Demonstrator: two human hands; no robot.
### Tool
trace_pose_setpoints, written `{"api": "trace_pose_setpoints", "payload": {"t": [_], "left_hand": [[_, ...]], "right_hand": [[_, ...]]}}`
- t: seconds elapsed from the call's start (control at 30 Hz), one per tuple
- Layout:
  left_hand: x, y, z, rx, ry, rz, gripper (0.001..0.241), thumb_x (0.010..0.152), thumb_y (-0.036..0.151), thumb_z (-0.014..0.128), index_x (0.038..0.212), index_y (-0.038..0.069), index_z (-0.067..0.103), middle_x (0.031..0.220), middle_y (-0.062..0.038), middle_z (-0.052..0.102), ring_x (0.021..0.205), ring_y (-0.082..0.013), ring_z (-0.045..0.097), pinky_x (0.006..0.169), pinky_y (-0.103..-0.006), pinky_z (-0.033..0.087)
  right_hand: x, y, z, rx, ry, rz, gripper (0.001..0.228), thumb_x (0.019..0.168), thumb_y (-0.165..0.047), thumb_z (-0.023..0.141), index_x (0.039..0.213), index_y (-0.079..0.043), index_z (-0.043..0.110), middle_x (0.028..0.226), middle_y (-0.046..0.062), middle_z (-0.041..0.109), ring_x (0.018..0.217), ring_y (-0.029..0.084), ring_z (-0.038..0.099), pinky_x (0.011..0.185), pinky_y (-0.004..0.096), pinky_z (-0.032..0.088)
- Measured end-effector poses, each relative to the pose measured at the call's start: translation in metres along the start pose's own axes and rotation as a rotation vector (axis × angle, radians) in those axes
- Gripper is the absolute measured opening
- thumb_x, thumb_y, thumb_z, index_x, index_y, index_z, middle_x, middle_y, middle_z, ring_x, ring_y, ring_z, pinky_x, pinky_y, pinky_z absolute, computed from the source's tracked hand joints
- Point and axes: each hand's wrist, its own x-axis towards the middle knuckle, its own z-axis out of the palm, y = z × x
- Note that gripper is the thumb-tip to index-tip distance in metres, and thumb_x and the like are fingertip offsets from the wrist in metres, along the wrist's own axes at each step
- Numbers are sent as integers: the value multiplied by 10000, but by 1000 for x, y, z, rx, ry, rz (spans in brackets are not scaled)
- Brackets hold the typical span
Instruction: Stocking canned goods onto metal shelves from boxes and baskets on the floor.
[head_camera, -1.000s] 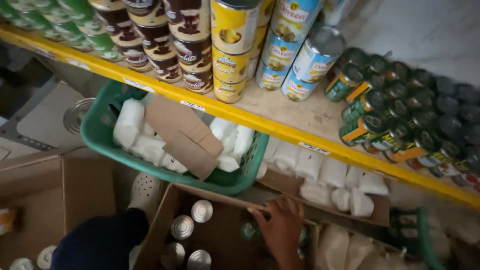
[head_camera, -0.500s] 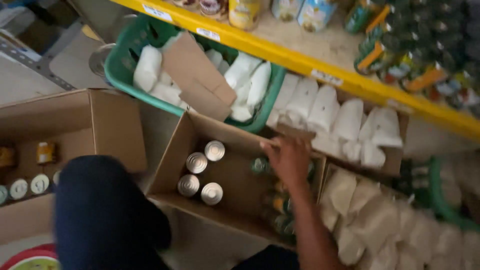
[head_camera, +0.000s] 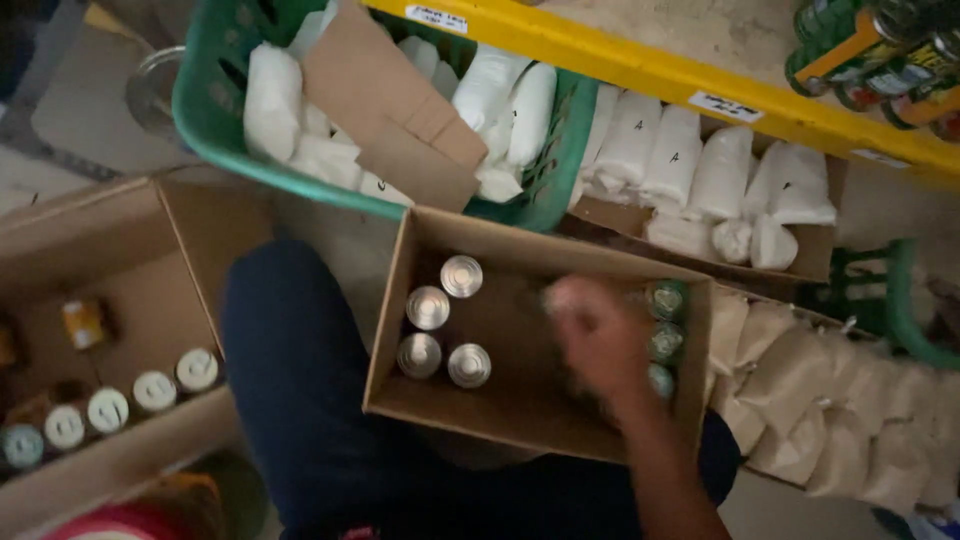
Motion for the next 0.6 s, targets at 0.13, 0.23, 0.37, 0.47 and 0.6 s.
{"api": "trace_pose_setpoints", "payload": {"t": [0.13, 0.23, 0.37, 0.47, 0.6], "left_hand": [[69, -11, 26, -42, -82, 18, 297, 956, 159, 617, 1212, 7, 618, 1201, -234, 640, 1087, -406, 620, 953, -483, 493], [109, -5, 53, -88, -127, 19, 301, 946, 159, 621, 1206, 7, 620, 1197, -236, 643, 1085, -413, 622, 950, -489, 493], [185, 13, 86, -147, -149, 72, 306, 932, 159, 625, 1198, 8, 623, 1191, -240, 646, 1082, -423, 625, 945, -496, 494], [274, 67, 132, -194, -155, 124, 310, 922, 159, 628, 1192, 8, 625, 1186, -242, 649, 1080, -430, 626, 941, -502, 495], [327, 92, 159, -541, -274, 165, 207, 1035, 153, 617, 1189, 20, 653, 1123, -188, 681, 1051, -381, 663, 922, -449, 534]], "right_hand": [[-19, 0, 84, -189, -872, -9, 255, 892, -187, 670, 1130, -104, 706, 1085, 193, 732, 982, 389, 698, 841, 480, 554], [-44, 51, 140, -290, -1143, 110, 315, 922, -217, 628, 1214, -101, 659, 1141, 212, 698, 1015, 412, 664, 854, 509, 523], [-54, 87, 168, -7, -971, 242, 377, 963, -270, 588, 1293, -90, 603, 1228, 191, 665, 1109, 362, 633, 937, 465, 494], [-49, 103, 174, 230, -798, 354, 427, 988, -303, 564, 1357, -88, 557, 1287, 171, 640, 1185, 317, 610, 1009, 426, 470], [-38, 89, 156, 474, -686, 437, 478, 1014, -336, 540, 1421, -87, 511, 1345, 150, 616, 1261, 273, 587, 1081, 388, 446]]}}
